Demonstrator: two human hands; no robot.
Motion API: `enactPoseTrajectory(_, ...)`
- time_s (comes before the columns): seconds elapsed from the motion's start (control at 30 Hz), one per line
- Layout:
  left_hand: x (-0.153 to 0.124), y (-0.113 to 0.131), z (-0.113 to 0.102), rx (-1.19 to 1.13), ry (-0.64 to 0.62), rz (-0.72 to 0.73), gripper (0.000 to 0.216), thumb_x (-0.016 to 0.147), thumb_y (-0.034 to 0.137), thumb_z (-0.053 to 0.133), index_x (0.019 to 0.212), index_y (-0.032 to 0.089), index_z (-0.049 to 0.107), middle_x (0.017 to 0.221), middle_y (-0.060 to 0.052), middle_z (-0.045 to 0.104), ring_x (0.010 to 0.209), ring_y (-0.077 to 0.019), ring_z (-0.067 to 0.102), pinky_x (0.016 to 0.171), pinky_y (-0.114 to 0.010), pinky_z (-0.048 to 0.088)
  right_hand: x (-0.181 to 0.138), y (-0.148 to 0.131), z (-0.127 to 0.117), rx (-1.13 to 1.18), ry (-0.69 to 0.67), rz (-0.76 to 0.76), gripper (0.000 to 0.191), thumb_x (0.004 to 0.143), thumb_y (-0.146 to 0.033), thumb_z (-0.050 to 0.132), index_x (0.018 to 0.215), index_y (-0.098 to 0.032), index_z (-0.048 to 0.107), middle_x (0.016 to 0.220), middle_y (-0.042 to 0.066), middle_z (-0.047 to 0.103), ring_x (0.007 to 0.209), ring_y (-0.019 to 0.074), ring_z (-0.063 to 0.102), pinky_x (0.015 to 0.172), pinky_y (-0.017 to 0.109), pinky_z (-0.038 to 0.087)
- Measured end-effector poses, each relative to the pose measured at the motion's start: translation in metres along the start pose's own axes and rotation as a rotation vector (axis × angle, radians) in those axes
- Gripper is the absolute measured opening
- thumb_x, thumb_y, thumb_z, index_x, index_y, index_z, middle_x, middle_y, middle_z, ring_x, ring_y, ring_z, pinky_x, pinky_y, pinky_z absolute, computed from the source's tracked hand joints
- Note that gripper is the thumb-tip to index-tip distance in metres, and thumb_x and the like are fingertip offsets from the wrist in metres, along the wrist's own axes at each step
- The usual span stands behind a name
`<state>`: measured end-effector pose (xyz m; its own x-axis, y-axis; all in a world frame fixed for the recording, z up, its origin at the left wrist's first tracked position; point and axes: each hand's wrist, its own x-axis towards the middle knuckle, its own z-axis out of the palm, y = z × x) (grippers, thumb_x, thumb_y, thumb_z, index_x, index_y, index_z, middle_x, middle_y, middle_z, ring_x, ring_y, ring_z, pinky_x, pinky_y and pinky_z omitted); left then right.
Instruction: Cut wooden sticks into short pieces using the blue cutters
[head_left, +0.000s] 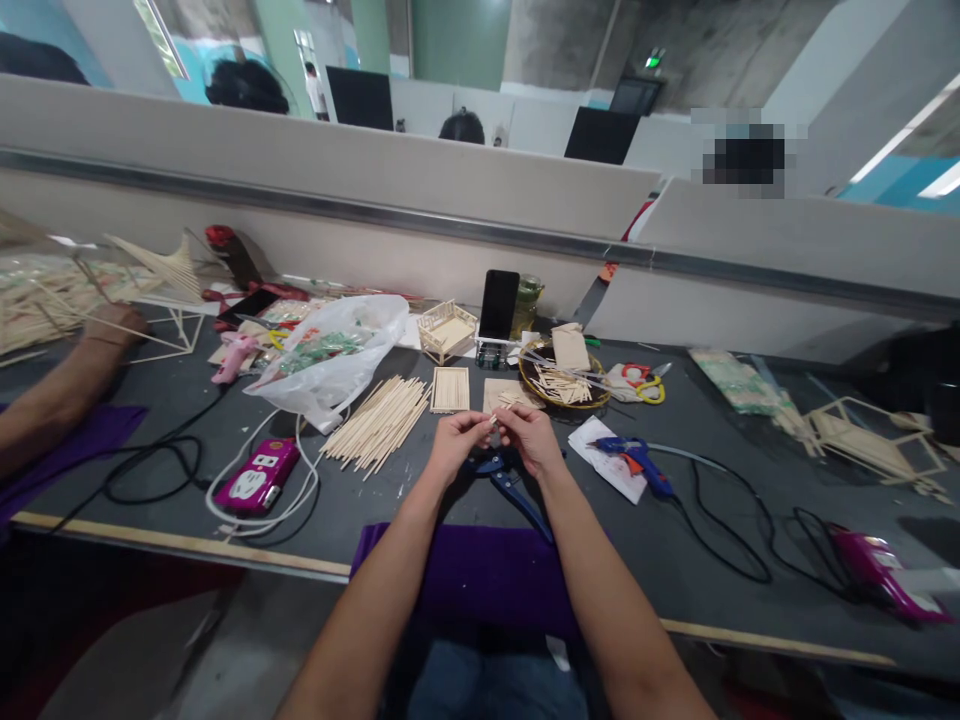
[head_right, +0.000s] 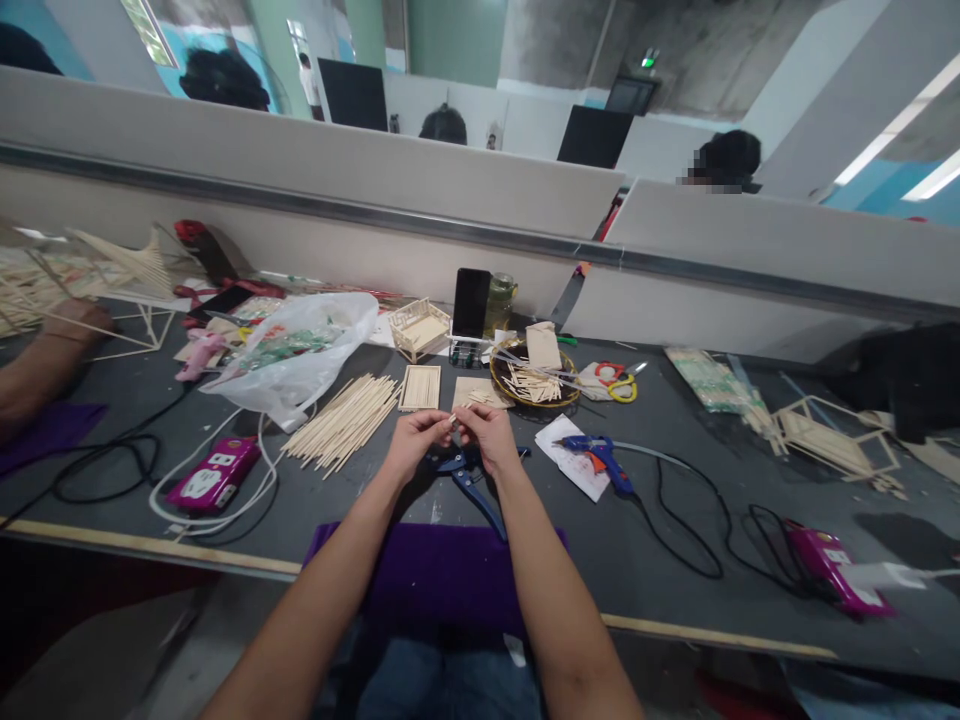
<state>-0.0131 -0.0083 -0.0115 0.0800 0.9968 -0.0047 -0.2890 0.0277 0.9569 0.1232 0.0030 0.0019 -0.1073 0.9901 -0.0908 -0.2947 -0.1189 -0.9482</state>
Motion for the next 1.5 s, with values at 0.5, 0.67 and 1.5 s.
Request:
enactPoseTrajectory(0.5,0.001,0.002,-0.004,0.070,0.043,0.043,0.035,0.058,0.043,0.079,0.073,0.012,0.074,0.058,-0.003,0.066,0.050,-0.0116,0.056,0.053,-0.024,0.048,-0.003,0.001,0.000,-0.274,0.007,-0.243,0.025,0.070,-0.040,0.070,0.083,-0.019,0.072,0.063,-0.002,0.061,0.049,0.0106,0.047,0.048,0.024,0.041)
enactPoseTrajectory(0.67,0.001,0.001,-0.007,0.182,0.015,0.130,0.031,0.063,0.043,0.075,0.071,0.013,0.074,0.055,-0.002,0.065,0.051,-0.0122,0.056,0.052,-0.023,0.046,-0.004,-0.002,-0.002,-0.320,-0.014,-0.273,0.022,0.070,-0.041,0.070,0.076,-0.020,0.072,0.057,-0.002,0.059,0.049,0.0117,0.048,0.048,0.025,0.040)
enactPoseTrajectory(1.5,0.002,-0.002,-0.002,-0.023,0.008,-0.026,0.046,0.052,0.041,0.084,0.085,0.012,0.070,0.066,-0.003,0.069,0.054,-0.0119,0.061,0.058,-0.025,0.053,-0.001,-0.001,-0.008,-0.295,-0.006,-0.231,0.021,0.068,-0.040,0.072,0.072,-0.020,0.073,0.055,-0.002,0.059,0.046,0.0108,0.046,0.045,0.024,0.037)
